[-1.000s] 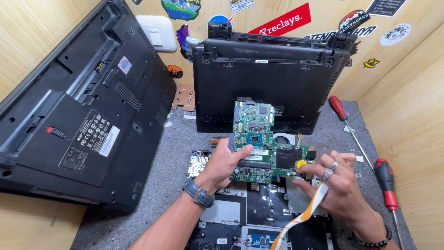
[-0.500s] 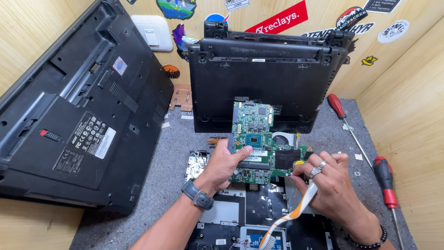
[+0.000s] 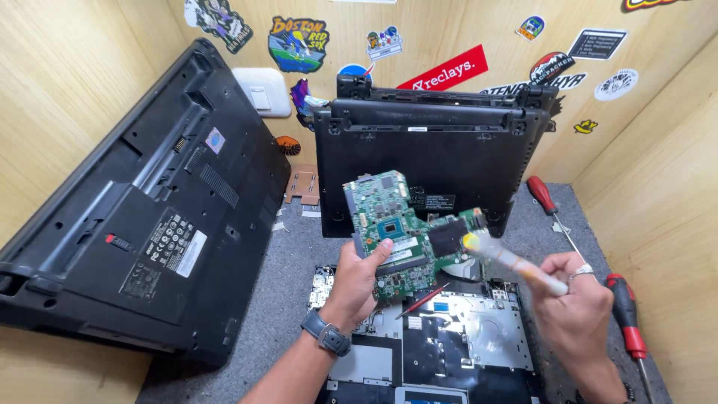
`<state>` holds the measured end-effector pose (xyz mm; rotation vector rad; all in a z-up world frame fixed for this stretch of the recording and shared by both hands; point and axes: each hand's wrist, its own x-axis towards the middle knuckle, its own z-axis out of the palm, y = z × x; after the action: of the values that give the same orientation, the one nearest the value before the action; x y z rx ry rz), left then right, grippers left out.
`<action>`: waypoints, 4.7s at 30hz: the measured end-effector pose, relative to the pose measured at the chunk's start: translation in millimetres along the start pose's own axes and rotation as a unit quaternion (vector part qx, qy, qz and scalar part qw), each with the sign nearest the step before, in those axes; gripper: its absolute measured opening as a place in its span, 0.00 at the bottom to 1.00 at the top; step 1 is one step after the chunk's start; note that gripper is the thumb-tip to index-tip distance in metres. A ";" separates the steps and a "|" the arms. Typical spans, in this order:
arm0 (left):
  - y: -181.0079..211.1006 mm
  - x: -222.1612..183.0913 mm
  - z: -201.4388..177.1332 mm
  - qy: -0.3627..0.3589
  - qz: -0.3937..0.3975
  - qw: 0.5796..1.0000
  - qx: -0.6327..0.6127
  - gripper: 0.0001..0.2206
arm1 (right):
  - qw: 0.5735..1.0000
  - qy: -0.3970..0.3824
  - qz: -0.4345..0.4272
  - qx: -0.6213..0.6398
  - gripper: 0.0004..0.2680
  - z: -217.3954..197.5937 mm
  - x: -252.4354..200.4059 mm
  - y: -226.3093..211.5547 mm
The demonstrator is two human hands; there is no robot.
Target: Disassembling a laptop to remove and clean internal components like the motherboard and fan.
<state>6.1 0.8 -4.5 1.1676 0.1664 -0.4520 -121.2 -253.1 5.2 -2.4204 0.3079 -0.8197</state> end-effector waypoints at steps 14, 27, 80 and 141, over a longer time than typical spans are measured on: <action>16.5 -7.9 4.5 0.078 -0.047 0.991 -0.101 0.38 | 0.996 -0.070 -0.044 -0.041 0.18 3.5 4.6 -2.1; 12.6 -4.2 4.4 0.077 -0.049 0.988 -0.123 0.47 | 0.982 -0.120 -0.114 -0.093 0.18 26.1 -0.3 21.1; 1.4 -12.8 5.0 -0.163 -0.067 0.956 0.236 0.46 | 0.947 0.126 -0.239 -0.172 0.11 -3.6 10.7 2.1; -9.7 -12.2 4.9 -0.184 0.040 0.925 0.330 0.25 | 0.961 0.180 -0.172 -0.122 0.08 7.9 6.8 10.7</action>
<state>-9.5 -3.6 -6.4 1.7134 -0.3909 -0.6744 -111.4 -261.0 -2.8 -2.5822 0.1288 -1.4628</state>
